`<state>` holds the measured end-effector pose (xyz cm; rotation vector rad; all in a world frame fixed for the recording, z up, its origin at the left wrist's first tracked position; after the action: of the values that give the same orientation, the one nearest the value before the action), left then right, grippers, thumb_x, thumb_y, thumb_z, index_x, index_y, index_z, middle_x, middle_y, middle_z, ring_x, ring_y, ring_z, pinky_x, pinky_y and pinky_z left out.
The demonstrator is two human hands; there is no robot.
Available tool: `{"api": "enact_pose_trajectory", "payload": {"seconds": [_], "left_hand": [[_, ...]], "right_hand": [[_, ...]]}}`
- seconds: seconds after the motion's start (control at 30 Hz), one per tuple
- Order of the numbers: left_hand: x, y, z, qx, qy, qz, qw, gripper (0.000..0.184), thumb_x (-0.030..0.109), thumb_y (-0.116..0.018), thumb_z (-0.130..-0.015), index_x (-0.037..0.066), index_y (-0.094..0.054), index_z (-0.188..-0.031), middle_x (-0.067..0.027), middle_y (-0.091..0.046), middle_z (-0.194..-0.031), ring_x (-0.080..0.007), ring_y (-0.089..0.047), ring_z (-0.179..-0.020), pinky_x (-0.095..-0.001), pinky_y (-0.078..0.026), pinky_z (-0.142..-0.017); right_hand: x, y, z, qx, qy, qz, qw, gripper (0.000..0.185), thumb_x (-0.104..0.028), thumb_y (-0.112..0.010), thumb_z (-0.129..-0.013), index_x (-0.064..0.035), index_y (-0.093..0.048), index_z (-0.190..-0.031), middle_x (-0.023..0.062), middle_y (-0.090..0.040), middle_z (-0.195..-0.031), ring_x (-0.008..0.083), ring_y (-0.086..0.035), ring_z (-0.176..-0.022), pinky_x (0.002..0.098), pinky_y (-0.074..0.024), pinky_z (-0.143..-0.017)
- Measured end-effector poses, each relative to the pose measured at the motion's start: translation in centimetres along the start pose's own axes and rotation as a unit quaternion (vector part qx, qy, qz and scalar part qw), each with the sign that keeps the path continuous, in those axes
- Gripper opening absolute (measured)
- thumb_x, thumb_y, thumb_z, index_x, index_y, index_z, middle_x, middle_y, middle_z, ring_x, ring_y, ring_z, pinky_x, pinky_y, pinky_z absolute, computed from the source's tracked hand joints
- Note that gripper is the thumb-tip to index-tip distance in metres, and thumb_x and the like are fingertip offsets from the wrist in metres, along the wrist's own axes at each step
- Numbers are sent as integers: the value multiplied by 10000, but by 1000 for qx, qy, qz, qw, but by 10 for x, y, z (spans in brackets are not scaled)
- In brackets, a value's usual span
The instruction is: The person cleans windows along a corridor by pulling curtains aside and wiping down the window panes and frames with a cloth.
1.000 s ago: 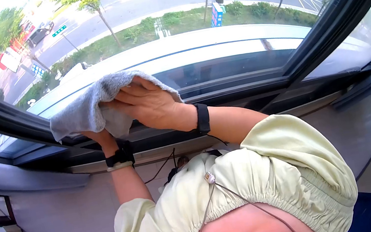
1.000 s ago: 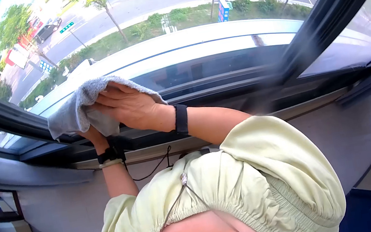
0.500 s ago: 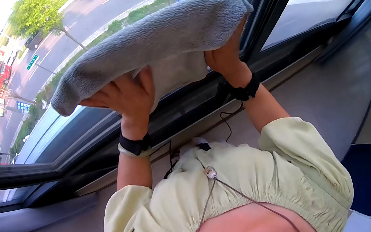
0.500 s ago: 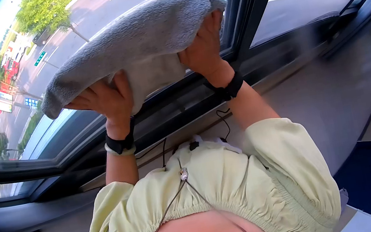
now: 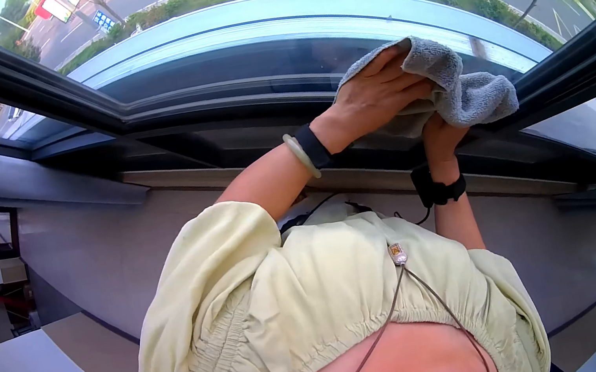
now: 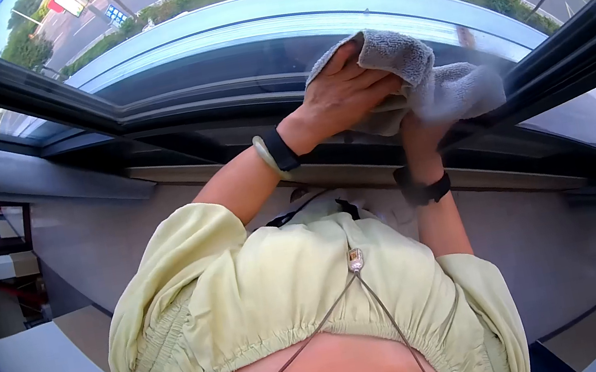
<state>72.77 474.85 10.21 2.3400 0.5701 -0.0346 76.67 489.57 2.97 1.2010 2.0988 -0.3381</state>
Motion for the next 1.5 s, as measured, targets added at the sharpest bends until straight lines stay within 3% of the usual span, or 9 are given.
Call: {"api": "enact_pose_trajectory", "payload": {"seconds": [0.2,0.4,0.5,0.6,0.7,1.0,1.1,1.2,1.5], "left_hand": [[-99,65,89,17,87,-149,985,455,549,-717,-757,303,-666,-1137,34,-550,-1329,-258,-362,-1368,-580,-150,-1159],[-224,150,223,126,228,-172,950,856,580,-609,-871,116,-285,-1513,-168,-161,-1587,-407,-134,-1461,-657,-15,-1134],[-287,146,332,19,287,-226,931,550,388,-631,-914,72,-513,-1349,-179,-484,-1386,-365,-440,-1296,-569,-287,-1066],[-271,161,321,54,424,-25,904,255,219,-636,-921,29,-665,-1088,-137,-696,-1022,-339,-651,-979,-437,-487,-863],[-257,116,366,72,470,-7,880,217,165,-574,-949,63,-664,-1117,-148,-688,-1046,-328,-649,-947,-432,-492,-804],[-113,21,211,-11,217,-109,970,290,267,-666,-881,119,-665,-1129,-100,-672,-1078,-344,-631,-1022,-501,-478,-885],[-79,-9,160,-57,214,-28,975,343,250,-672,-877,76,-654,-1172,-126,-653,-1158,-344,-595,-1104,-511,-429,-971],[-38,-9,104,76,229,44,969,507,225,-679,-840,59,-572,-1306,-153,-552,-1322,-374,-459,-1276,-579,-254,-1104],[31,-63,39,-117,140,5,983,647,229,-667,-785,66,-500,-1389,-117,-466,-1443,-365,-308,-1411,-639,-31,-1155]], "right_hand": [[-88,-96,32,-98,194,87,972,443,-228,-618,-899,2,-558,-1273,205,-586,-1258,440,-491,-1217,575,-246,-1105],[-209,-221,72,-219,354,95,904,361,-177,-608,-827,-171,-669,-1182,13,-604,-1278,230,-470,-1273,491,-121,-1154],[-249,-269,103,-263,416,59,869,362,-156,-591,-834,-182,-653,-1190,-26,-572,-1318,192,-432,-1314,426,-166,-1153],[-253,-292,129,-333,435,63,834,390,-137,-584,-848,-154,-624,-1236,-3,-524,-1383,181,-378,-1365,406,-178,-1161],[-241,-278,127,-363,431,52,825,374,-112,-573,-862,-121,-625,-1232,30,-528,-1383,194,-388,-1375,399,-179,-1178],[-115,-142,75,-361,369,106,850,322,-63,-624,-820,-150,-693,-1122,9,-581,-1322,191,-459,-1332,405,-239,-1178],[-82,-73,43,-274,368,121,881,317,-57,-637,-808,-163,-702,-1099,24,-611,-1284,214,-490,-1301,421,-255,-1157],[-42,-17,19,-240,341,195,888,326,-107,-667,-797,-144,-690,-1120,36,-624,-1261,259,-510,-1272,453,-254,-1154],[-1,18,16,-196,179,191,945,541,-194,-655,-844,-71,-521,-1354,184,-439,-1434,419,-290,-1400,575,-137,-1166]]}}
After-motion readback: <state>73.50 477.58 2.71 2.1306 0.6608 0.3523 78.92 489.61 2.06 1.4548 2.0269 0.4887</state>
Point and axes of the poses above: each hand's wrist, its own z-axis away from the middle knuckle, its own y-axis out of the back of the hand, x = y × z, the point moved 9 cm from there along -z, towards the middle knuckle
